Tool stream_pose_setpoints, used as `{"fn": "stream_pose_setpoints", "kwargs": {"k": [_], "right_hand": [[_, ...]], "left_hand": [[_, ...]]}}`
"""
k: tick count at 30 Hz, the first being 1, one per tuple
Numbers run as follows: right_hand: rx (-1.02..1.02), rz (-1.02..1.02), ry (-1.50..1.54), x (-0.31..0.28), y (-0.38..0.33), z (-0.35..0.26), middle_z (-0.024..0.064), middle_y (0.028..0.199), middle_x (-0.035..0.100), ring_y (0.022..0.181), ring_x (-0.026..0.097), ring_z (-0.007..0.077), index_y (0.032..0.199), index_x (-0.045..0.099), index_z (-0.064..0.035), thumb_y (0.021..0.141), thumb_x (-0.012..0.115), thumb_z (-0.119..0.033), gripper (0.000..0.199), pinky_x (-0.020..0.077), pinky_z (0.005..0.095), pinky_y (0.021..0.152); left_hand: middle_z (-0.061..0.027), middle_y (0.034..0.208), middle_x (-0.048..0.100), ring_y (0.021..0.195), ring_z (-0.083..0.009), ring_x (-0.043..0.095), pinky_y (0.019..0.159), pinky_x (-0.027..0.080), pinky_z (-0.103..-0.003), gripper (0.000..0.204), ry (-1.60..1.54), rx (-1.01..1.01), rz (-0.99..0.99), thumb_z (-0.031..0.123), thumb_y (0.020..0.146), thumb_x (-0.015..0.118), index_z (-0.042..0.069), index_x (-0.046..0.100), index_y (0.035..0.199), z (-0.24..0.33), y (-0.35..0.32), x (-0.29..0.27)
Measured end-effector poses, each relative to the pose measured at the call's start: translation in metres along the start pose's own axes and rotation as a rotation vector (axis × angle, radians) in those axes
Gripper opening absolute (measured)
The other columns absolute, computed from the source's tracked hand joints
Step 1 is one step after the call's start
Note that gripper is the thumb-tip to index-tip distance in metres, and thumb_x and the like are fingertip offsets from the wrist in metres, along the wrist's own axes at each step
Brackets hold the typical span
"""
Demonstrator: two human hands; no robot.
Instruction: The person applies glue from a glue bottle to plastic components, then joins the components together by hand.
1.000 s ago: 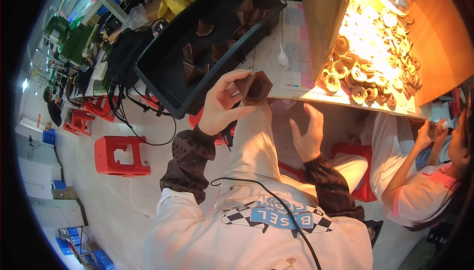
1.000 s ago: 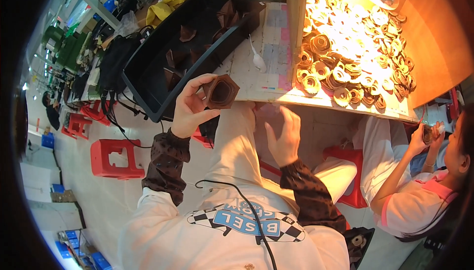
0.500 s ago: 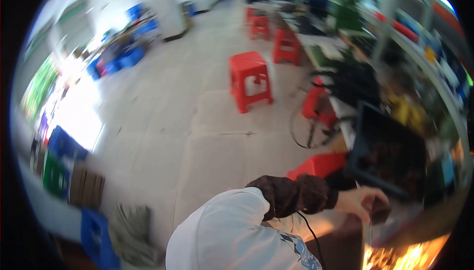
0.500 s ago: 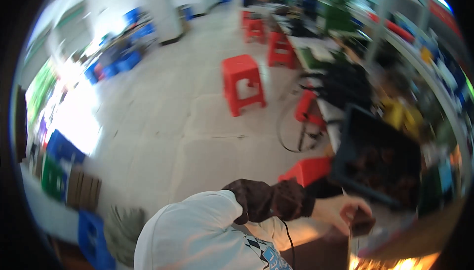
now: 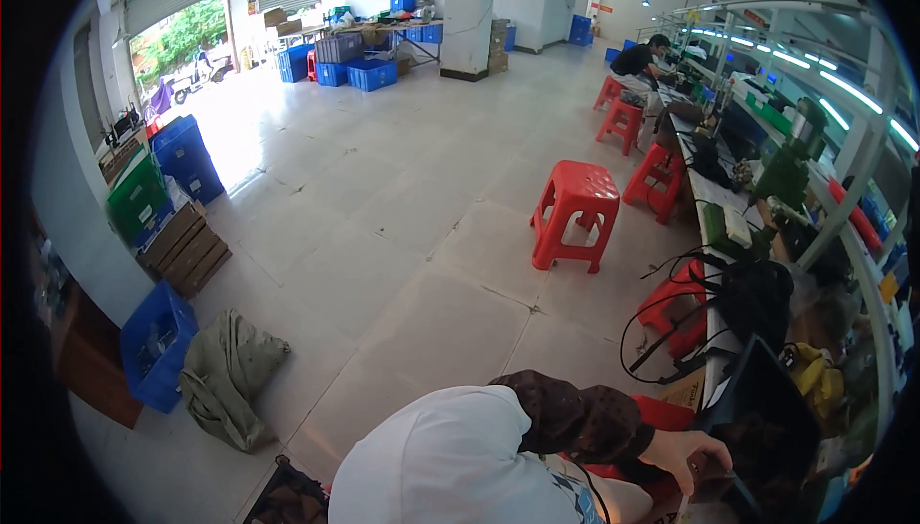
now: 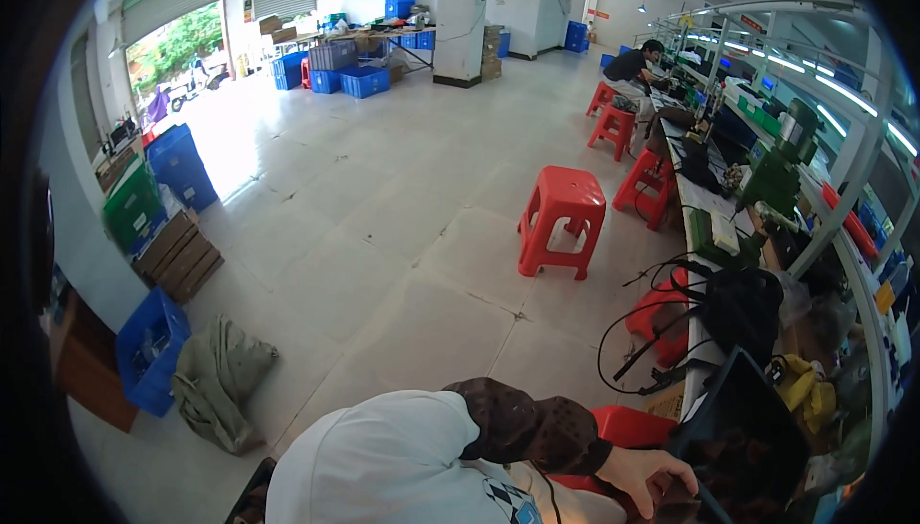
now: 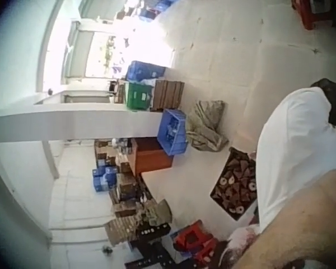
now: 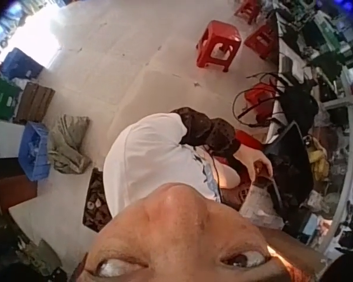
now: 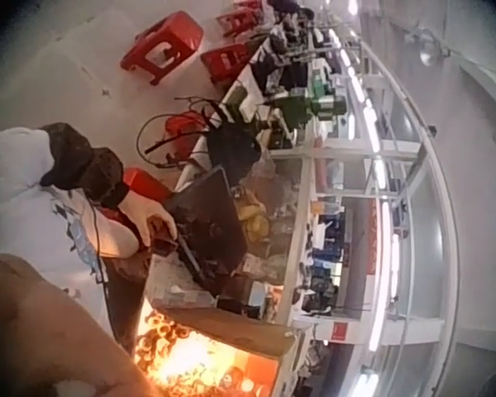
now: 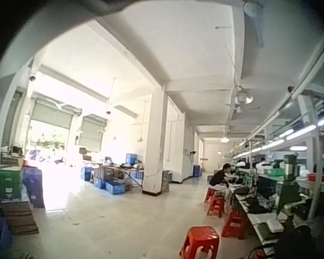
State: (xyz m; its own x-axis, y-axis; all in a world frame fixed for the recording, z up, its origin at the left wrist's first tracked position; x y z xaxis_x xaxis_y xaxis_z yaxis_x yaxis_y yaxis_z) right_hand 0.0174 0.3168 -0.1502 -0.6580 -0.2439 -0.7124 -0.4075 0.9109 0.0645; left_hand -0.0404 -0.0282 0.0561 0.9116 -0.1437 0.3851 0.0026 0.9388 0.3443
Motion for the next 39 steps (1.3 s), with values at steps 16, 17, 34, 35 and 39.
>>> {"fn": "stream_pose_setpoints", "kwargs": {"k": [16,17,34,35,39], "right_hand": [[0.111,-0.259,-0.166,0.061,-0.109,0.133,0.0107,0.077,0.061,0.071,0.056,0.0232,0.079,0.062,-0.0076,0.077,0.062,-0.022,0.015,0.044,0.0389,0.065],[0.172,-0.317,-0.181,0.059,-0.154,0.177,0.0104,0.076,0.061,0.07,0.056,0.023,0.078,0.062,-0.0079,0.077,0.062,-0.023,0.015,0.0441,0.0389,0.064],[0.798,-0.158,0.104,0.036,-0.477,0.152,0.0181,0.095,0.066,0.091,0.063,0.0348,0.093,0.068,-0.0068,0.076,0.065,-0.032,0.031,0.0495,0.0409,0.08],[0.807,-0.131,0.099,0.029,-0.479,0.142,0.0187,0.095,0.066,0.092,0.062,0.0359,0.094,0.068,-0.0063,0.076,0.065,-0.032,0.032,0.0493,0.0409,0.08],[0.869,-0.056,0.115,0.022,-0.489,0.128,0.0234,0.093,0.064,0.092,0.061,0.0381,0.092,0.067,-0.0024,0.074,0.065,-0.03,0.033,0.0488,0.0442,0.079]], "left_hand": [[-0.0049,0.101,0.058,0.085,-0.0106,0.058,0.069,0.05,-0.025,0.07,0.313,0.154,0.053,0.0,0.063,0.081,0.008,0.048,0.124,0.023,-0.011,0.009],[-0.0049,0.102,0.058,0.088,-0.0107,0.059,0.069,0.051,-0.027,0.067,-0.003,0.027,0.006,0.003,0.065,0.081,0.008,0.048,0.124,0.017,-0.011,0.012],[-0.012,0.133,0.046,0.124,-0.0252,0.045,0.104,0.039,-0.038,0.077,0.01,-0.296,-0.22,-0.007,0.06,0.072,0.001,0.043,0.13,-0.054,0.036,0.059],[-0.0119,0.133,0.046,0.124,-0.0251,0.046,0.105,0.039,-0.038,0.077,-0.006,-0.321,-0.258,-0.006,0.06,0.073,0.001,0.043,0.131,-0.061,0.039,0.065],[-0.0123,0.133,0.047,0.123,-0.0255,0.046,0.104,0.039,-0.037,0.078,-0.016,-0.367,-0.438,-0.001,0.061,0.075,0.003,0.043,0.131,-0.088,0.047,0.088]]}}
Point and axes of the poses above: each hand's wrist, its own y-axis towards the middle knuckle, its own x-axis out of the palm, z = x × y, the point moved 4 cm from there along y, towards the middle knuckle
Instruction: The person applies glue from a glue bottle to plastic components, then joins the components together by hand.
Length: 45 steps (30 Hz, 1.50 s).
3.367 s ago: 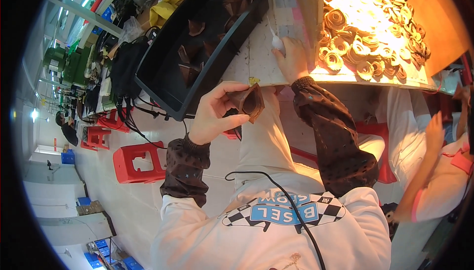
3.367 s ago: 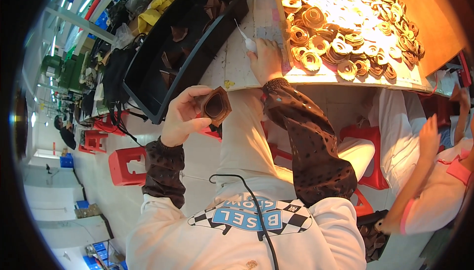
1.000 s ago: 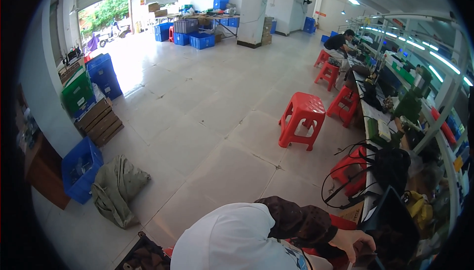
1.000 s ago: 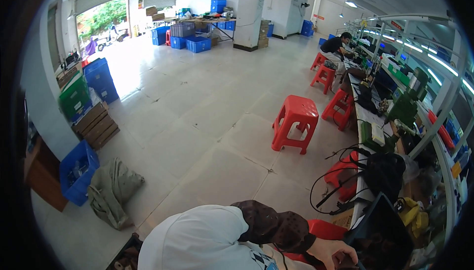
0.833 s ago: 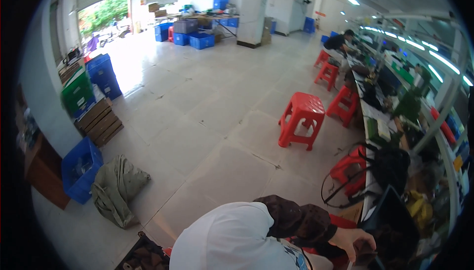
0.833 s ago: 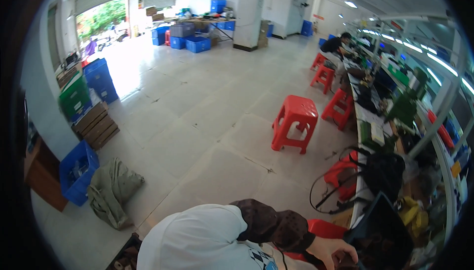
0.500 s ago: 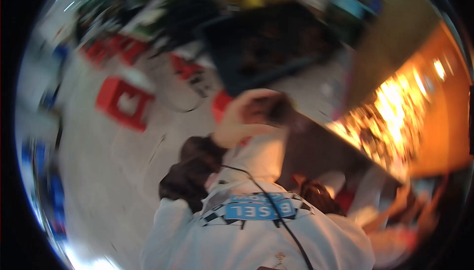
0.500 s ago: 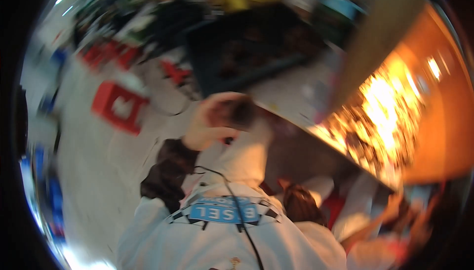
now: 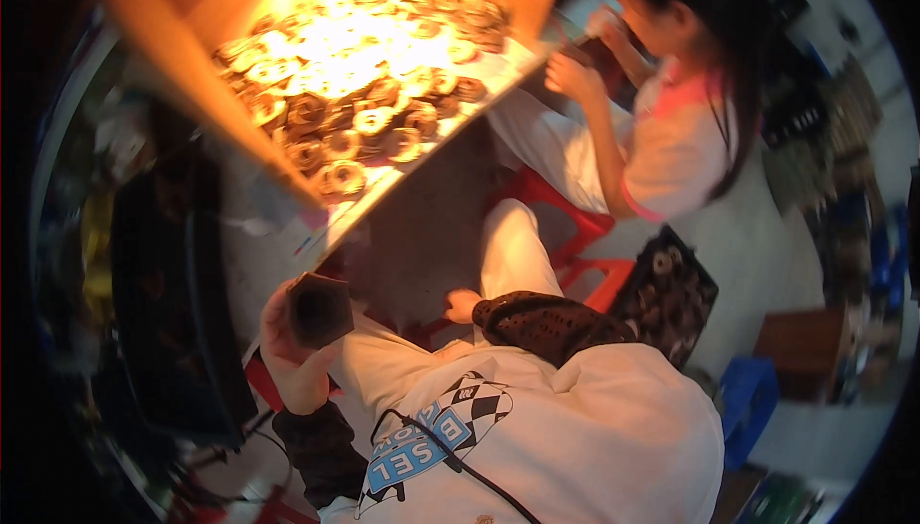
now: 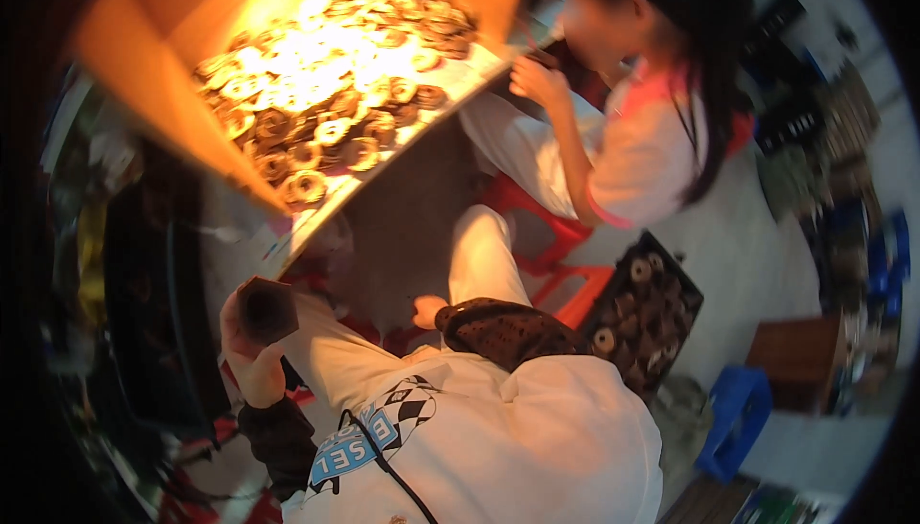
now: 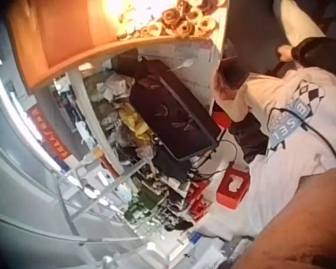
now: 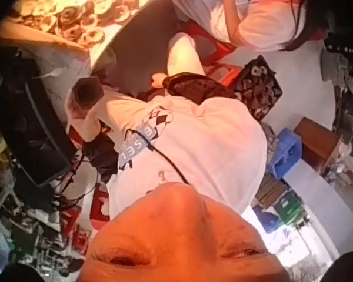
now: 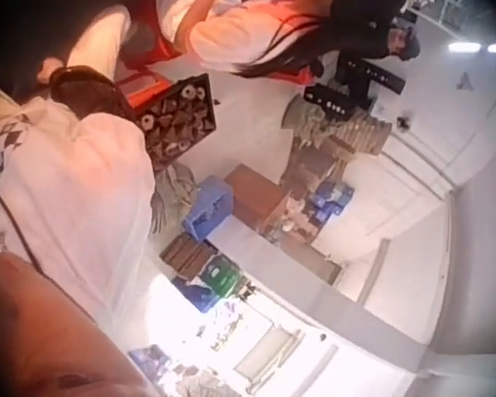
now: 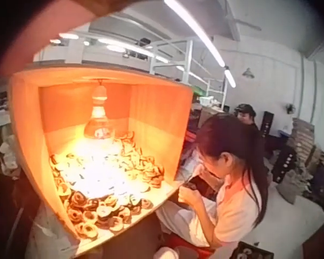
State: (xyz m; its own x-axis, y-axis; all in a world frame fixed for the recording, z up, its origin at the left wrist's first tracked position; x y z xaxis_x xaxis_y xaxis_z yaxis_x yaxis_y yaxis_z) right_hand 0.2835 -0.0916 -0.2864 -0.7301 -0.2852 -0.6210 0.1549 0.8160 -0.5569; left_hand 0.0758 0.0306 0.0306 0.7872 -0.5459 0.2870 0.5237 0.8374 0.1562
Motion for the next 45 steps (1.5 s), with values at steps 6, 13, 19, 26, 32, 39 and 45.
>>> {"fn": "stream_pose_setpoints", "kwargs": {"k": [6,13,19,26,32,39,45], "right_hand": [[0.032,0.13,0.119,-0.009,-0.031,-0.01,0.0225,0.099,0.064,0.097,0.061,0.0372,0.096,0.067,-0.0012,0.072,0.068,-0.027,0.035,0.0507,0.0444,0.082],[-0.043,0.078,0.002,-0.008,-0.026,0.006,0.0206,0.09,0.066,0.09,0.063,0.0357,0.089,0.069,-0.0042,0.073,0.068,-0.03,0.031,0.0503,0.0435,0.077],[-0.162,0.132,0.043,-0.01,-0.031,0.009,0.0206,0.088,0.067,0.087,0.064,0.0346,0.088,0.067,0.0004,0.075,0.068,-0.027,0.03,0.0501,0.0411,0.076],[-0.073,0.031,0.049,-0.016,-0.025,0.011,0.0227,0.1,0.064,0.098,0.06,0.0366,0.096,0.065,0.0016,0.077,0.067,-0.029,0.036,0.0475,0.0419,0.085],[-0.07,-0.007,0.025,-0.019,-0.018,0.006,0.0219,0.101,0.064,0.099,0.06,0.0352,0.098,0.065,0.0013,0.076,0.068,-0.027,0.036,0.0472,0.0406,0.086],[-0.1,-0.015,-0.012,-0.014,-0.011,0.005,0.0204,0.101,0.065,0.098,0.061,0.0333,0.1,0.065,-0.0008,0.077,0.068,-0.026,0.034,0.0474,0.0391,0.085],[-0.101,-0.009,-0.012,-0.012,-0.008,0.01,0.0189,0.097,0.067,0.093,0.064,0.0316,0.099,0.065,-0.0006,0.078,0.068,-0.026,0.033,0.0489,0.0375,0.081]], "left_hand": [[-0.0135,0.133,0.046,0.123,-0.026,0.046,0.103,0.041,-0.041,0.073,-0.045,-0.01,-0.257,-0.001,0.062,0.074,0.002,0.045,0.128,-0.002,0.024,0.046],[-0.0133,0.133,0.046,0.125,-0.0249,0.044,0.105,0.038,-0.038,0.076,-0.095,0.016,-0.327,-0.007,0.061,0.076,0.0,0.044,0.13,-0.013,0.023,0.068],[-0.008,0.134,0.043,0.126,-0.0169,0.042,0.103,0.038,-0.029,0.073,-0.034,0.022,-0.328,-0.014,0.066,0.072,0.002,0.044,0.131,-0.017,0.009,0.07],[-0.0045,0.131,0.042,0.122,-0.015,0.044,0.103,0.041,-0.031,0.071,0.091,0.05,-0.228,-0.014,0.068,0.071,0.005,0.044,0.131,-0.013,-0.005,0.065],[-0.005,0.132,0.04,0.124,-0.0166,0.043,0.104,0.04,-0.033,0.072,0.109,0.115,-0.152,-0.013,0.068,0.071,0.005,0.043,0.132,-0.009,-0.012,0.051],[-0.006,0.135,0.037,0.126,-0.0169,0.041,0.104,0.039,-0.032,0.072,0.076,0.196,-0.079,-0.016,0.069,0.069,0.004,0.042,0.133,-0.002,-0.012,0.034],[-0.0064,0.137,0.035,0.127,-0.017,0.04,0.105,0.038,-0.032,0.073,0.056,0.325,-0.077,-0.018,0.069,0.067,0.002,0.041,0.134,0.005,-0.009,0.025]]}}
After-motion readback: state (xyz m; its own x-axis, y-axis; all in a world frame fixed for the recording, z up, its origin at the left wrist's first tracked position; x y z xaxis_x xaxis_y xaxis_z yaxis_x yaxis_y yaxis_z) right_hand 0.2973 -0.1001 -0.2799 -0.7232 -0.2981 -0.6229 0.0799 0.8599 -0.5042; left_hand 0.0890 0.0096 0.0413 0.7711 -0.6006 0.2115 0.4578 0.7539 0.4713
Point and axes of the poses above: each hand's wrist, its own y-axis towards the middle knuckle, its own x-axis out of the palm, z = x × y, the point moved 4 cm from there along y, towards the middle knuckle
